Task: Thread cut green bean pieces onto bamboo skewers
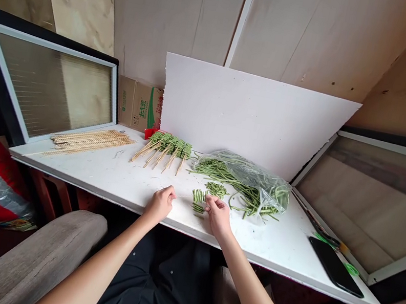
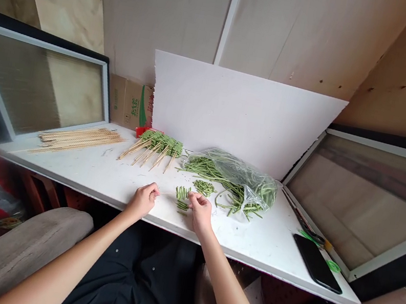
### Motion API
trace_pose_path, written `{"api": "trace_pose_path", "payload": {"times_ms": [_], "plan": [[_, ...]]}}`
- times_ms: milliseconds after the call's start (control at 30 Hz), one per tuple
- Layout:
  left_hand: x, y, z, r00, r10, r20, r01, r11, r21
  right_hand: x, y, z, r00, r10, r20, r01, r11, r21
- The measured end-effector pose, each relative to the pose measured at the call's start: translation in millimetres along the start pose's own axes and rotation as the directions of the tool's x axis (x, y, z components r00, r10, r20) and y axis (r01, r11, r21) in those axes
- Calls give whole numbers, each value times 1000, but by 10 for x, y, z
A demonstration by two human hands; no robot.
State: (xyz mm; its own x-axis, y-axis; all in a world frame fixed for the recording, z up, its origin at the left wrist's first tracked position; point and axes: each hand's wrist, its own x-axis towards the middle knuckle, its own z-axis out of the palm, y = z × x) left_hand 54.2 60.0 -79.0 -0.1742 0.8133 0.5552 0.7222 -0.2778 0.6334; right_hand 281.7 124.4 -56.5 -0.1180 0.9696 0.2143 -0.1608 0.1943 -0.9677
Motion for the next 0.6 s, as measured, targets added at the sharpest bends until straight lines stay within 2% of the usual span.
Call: {"api": "trace_pose_path", "payload": {"times_ms": [100, 167, 233, 300, 333, 400, 467, 600], "plan": [[1, 5, 0, 999, -25, -34, 25, 1000, 5, 11, -76, -92, 999, -18, 28, 21, 990, -139], [5, -1, 4, 998, -40, -57, 41, 999, 9, 17, -109, -159, 995, -85, 60, 100, 942, -321], [10, -9, 9, 997, -49, -65, 50, 999, 12, 15, -108, -207, 971, -197, 139, 240, 814, -529], [16, -14, 12, 997, -50, -58, 51, 999, 18, 3, -76, -221, 926, -277, 255, 376, 637, -673], [18, -14, 13, 997, -48, -54, 50, 999, 22, -4, -56, -216, 904, -295, 310, 426, 560, -711], [19, -10, 13, 998, -39, -51, 40, 999, 26, -18, -18, -190, 871, -302, 388, 489, 459, -742], [17, 1, 11, 999, -22, -48, 23, 999, 29, -24, 3, -163, 851, -305, 427, 523, 416, -744], [13, 22, 7, 999, -7, -43, 9, 999, 37, -8, 3, -154, 848, -296, 440, 530, 427, -733]]}}
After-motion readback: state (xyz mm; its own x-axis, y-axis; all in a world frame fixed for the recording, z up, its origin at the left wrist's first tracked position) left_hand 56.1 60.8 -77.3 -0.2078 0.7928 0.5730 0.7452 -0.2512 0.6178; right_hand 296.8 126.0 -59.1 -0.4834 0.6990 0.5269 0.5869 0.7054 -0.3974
